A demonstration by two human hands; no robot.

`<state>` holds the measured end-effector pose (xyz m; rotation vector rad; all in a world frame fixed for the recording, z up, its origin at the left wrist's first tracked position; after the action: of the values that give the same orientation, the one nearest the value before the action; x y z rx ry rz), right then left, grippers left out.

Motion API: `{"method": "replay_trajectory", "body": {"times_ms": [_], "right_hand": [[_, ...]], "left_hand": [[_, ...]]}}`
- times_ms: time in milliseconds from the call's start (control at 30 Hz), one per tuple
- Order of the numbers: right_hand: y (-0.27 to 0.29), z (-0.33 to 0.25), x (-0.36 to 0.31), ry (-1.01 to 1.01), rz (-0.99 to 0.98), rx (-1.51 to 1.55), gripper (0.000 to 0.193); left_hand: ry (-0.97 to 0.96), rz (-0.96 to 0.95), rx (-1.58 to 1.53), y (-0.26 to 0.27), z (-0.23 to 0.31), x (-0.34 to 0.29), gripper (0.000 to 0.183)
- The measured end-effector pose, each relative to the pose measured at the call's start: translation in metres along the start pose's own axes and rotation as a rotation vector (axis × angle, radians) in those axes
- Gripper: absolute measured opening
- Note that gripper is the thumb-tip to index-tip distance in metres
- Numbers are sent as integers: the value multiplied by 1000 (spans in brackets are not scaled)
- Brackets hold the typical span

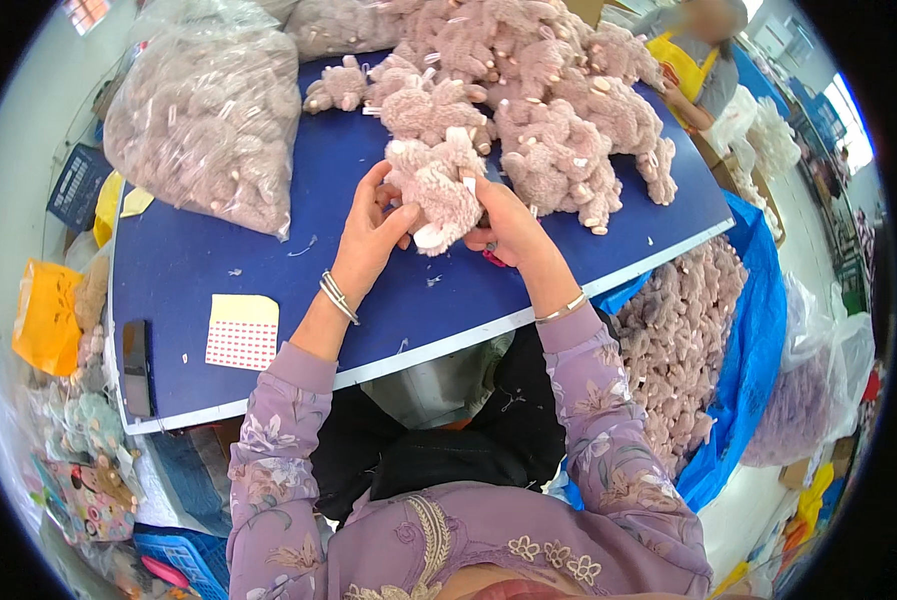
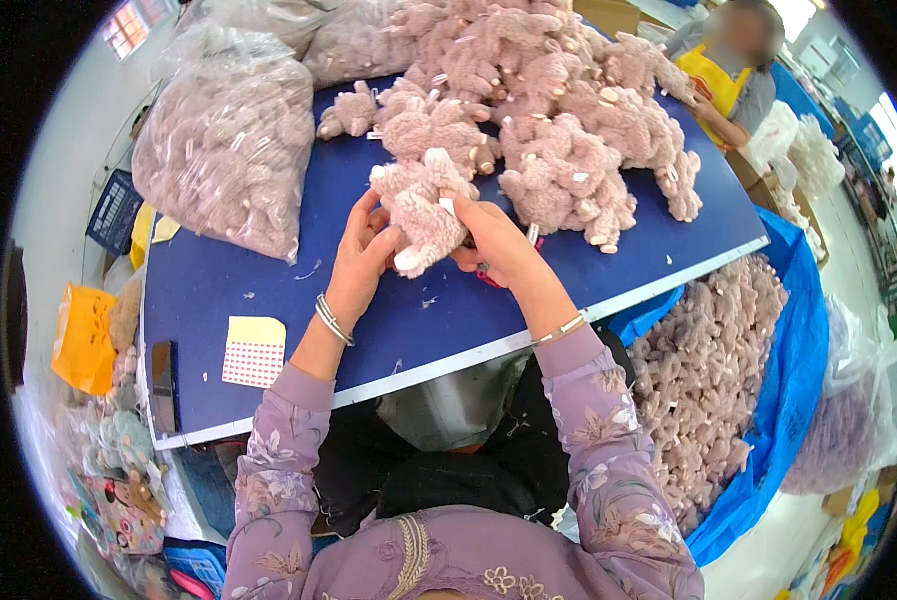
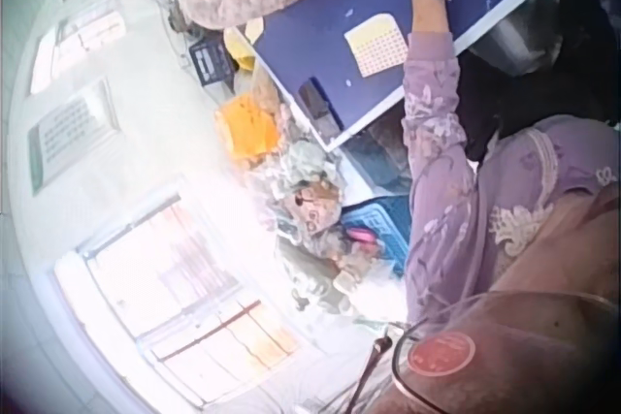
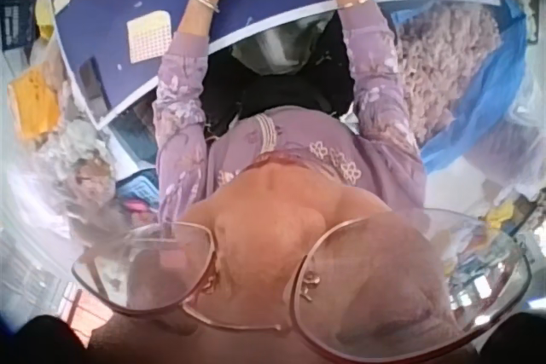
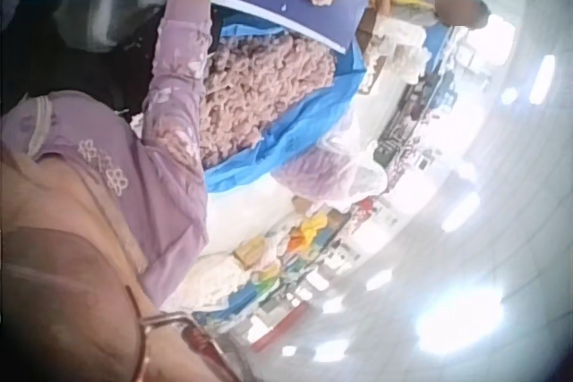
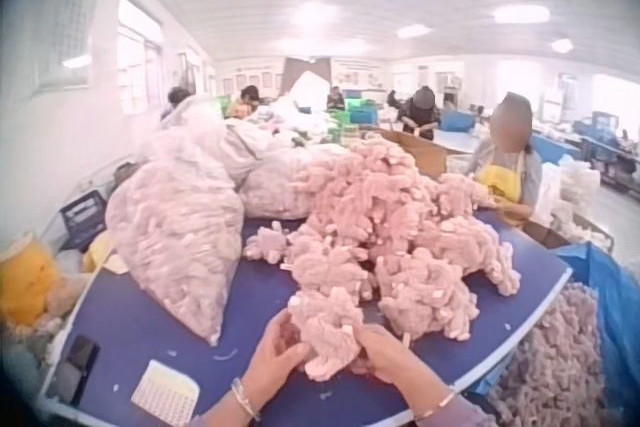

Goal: The person trims excess threads and fluff from small pink stuffed toys using scissors. They handle each toy one at a time, snipping loose fibers and then placing the finished items on the table.

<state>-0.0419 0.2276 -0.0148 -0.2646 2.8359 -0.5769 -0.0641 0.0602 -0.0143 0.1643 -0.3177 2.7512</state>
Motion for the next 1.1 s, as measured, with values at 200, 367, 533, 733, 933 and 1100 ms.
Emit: {"method": "replay_trajectory", "body": {"times_ms": [200,367,533,733,933,1100], "right_hand": [[-13,-3,2,171,138,-32,39],[6,-17,-1,250,235,6,41],[-9,-29,-13,557,241,-426,36],[-20,-32,-22,494,139,-375,26],[-24,-33,-26,457,59,-426,22],[-25,-23,-24,393,47,-518,20]], "left_hand": [[144,-82,-101,-2,4,-5,49],[128,42,-100,7,2,-3,25],[70,3,-94,7,-3,0,22],[20,52,29,11,7,-1,21],[-379,272,434,21,49,-12,35],[-733,145,818,-16,84,-30,31]]}}
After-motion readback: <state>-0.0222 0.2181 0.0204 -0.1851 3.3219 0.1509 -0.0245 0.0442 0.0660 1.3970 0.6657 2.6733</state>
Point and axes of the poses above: each hand's wrist, its own x-axis towards the middle knuckle, its own y-axis out of the back of the hand, z = x × y, the point moved 5 cm from there along x, towards the middle knuckle
